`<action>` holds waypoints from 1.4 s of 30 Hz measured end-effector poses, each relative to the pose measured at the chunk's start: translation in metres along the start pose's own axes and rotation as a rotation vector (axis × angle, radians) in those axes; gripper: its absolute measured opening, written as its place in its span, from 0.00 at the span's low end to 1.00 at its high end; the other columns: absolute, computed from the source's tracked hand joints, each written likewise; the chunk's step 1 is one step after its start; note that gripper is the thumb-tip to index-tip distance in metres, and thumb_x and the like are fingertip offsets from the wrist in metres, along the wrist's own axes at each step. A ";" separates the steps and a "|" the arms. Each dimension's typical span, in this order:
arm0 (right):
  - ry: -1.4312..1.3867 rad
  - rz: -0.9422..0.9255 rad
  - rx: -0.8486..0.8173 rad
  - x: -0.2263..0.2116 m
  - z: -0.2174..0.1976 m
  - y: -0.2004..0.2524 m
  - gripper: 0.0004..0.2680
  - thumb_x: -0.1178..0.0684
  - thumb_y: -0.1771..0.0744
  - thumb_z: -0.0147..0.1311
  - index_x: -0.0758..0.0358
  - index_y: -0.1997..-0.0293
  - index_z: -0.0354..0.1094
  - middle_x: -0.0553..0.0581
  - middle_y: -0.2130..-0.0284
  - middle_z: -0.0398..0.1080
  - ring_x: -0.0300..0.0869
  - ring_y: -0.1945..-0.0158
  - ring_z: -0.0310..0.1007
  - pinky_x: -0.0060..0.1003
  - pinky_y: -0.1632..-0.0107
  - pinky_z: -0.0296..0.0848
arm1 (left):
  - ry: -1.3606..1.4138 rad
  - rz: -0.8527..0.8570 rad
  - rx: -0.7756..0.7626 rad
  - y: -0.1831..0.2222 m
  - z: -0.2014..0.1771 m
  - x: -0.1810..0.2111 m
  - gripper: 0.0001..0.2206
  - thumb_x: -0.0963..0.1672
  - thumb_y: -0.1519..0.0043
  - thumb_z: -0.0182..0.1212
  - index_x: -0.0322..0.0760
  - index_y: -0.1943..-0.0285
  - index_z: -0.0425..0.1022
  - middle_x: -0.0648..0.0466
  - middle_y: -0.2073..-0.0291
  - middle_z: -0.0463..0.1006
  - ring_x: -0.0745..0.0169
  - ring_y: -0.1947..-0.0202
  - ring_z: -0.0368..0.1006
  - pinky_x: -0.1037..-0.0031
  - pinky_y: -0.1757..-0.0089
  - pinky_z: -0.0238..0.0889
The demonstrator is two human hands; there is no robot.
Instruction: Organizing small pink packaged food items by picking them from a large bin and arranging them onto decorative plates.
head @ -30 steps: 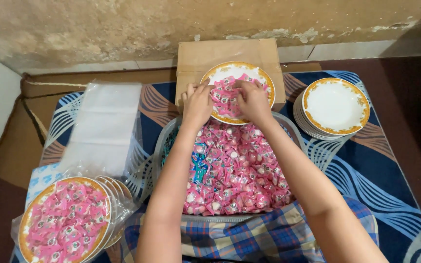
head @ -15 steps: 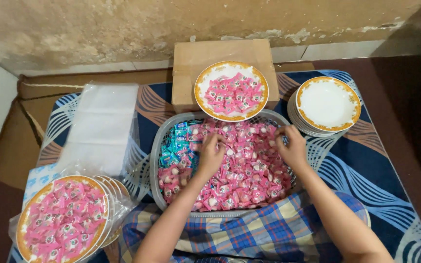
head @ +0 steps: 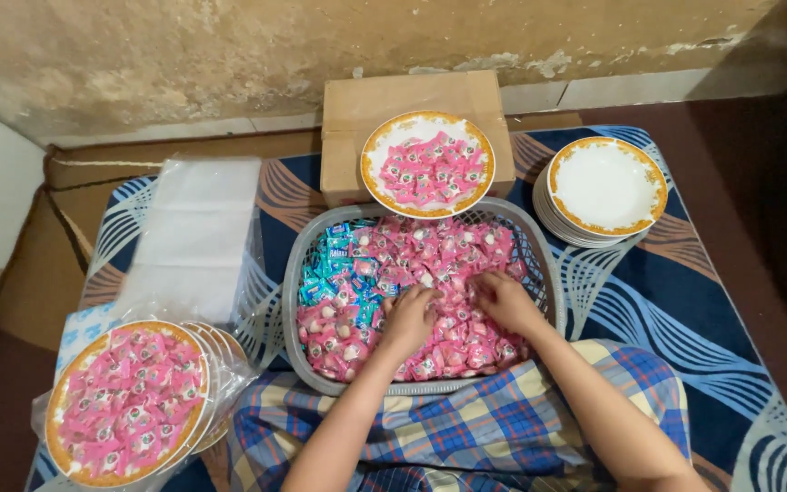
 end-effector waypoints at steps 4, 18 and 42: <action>-0.239 0.118 0.085 0.020 0.012 -0.005 0.11 0.51 0.37 0.57 0.43 0.51 0.77 0.56 0.56 0.79 0.56 0.52 0.79 0.48 0.49 0.79 | 0.361 0.090 0.317 0.001 -0.032 0.000 0.11 0.40 0.44 0.63 0.53 0.55 0.80 0.60 0.61 0.80 0.57 0.53 0.78 0.64 0.51 0.67; -1.105 0.067 0.180 -0.004 -0.005 0.013 0.25 0.66 0.38 0.61 0.59 0.33 0.59 0.53 0.65 0.68 0.36 0.65 0.74 0.27 0.69 0.76 | 0.960 -0.176 0.466 0.013 -0.059 0.001 0.12 0.37 0.36 0.51 0.35 0.47 0.79 0.40 0.53 0.81 0.53 0.47 0.75 0.62 0.46 0.67; -0.880 0.052 0.466 -0.055 -0.077 -0.004 0.07 0.56 0.32 0.60 0.60 0.49 0.74 0.55 0.68 0.77 0.34 0.67 0.73 0.28 0.62 0.75 | 1.039 -0.089 0.573 0.017 -0.119 0.024 0.08 0.37 0.37 0.60 0.36 0.53 0.82 0.48 0.57 0.84 0.64 0.54 0.77 0.70 0.51 0.71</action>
Point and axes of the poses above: each hand's wrist, its own y-axis away from the middle knuckle, its own z-axis out of the palm, x = y × z, the point moved 4 cm from there along -y, towards the middle knuckle
